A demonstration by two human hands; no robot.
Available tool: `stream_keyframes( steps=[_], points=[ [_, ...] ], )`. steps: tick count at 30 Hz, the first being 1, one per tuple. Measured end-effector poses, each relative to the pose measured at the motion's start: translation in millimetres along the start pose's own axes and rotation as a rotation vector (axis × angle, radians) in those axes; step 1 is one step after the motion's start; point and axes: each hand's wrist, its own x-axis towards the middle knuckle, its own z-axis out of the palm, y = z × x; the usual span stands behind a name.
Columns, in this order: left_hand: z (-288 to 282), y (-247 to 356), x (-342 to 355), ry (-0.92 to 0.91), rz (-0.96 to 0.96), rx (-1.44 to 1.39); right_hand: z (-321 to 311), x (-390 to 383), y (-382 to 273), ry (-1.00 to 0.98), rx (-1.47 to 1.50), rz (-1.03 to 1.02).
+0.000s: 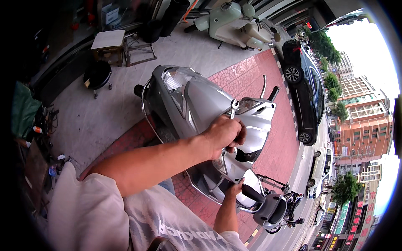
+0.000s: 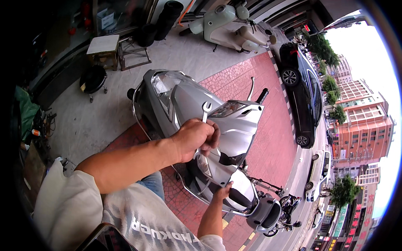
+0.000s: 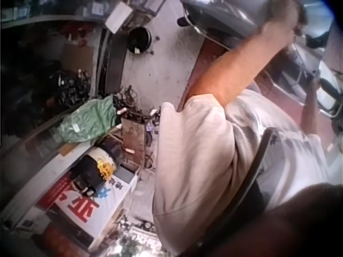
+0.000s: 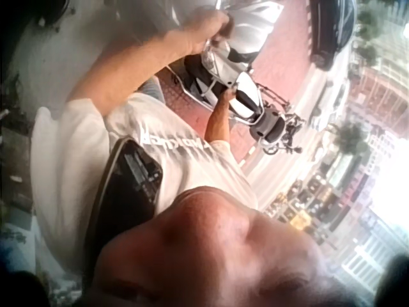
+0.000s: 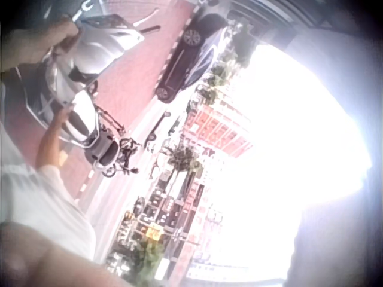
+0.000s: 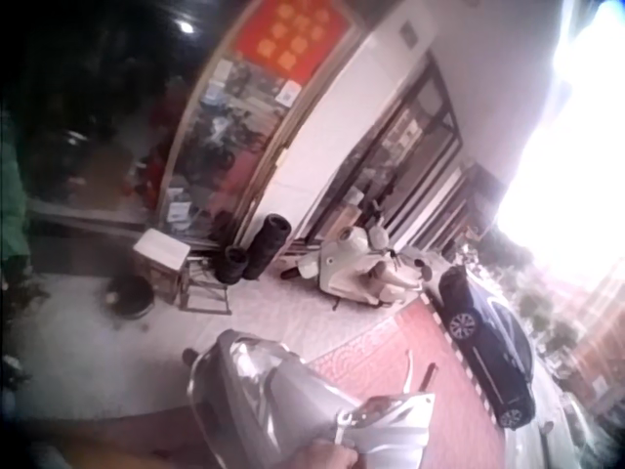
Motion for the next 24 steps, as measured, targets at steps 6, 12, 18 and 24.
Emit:
stream_keyframes(
  steps=[6, 12, 18, 24],
  points=[
    [22, 74, -2, -0.41, 0.297, 0.11, -5, 3, 6, -0.155, 0.185, 0.004],
    [22, 61, 16, -0.534, 0.201, 0.1, -18, 13, 19, -0.124, 0.221, 0.008],
    [11, 51, 42, -0.483, 0.076, 0.184, -8, 4, 10, -0.137, 0.275, 0.022],
    [52, 66, 60, -0.509, 0.103, 0.119, 7, -8, -7, -0.105, 0.197, 0.014]
  ],
)
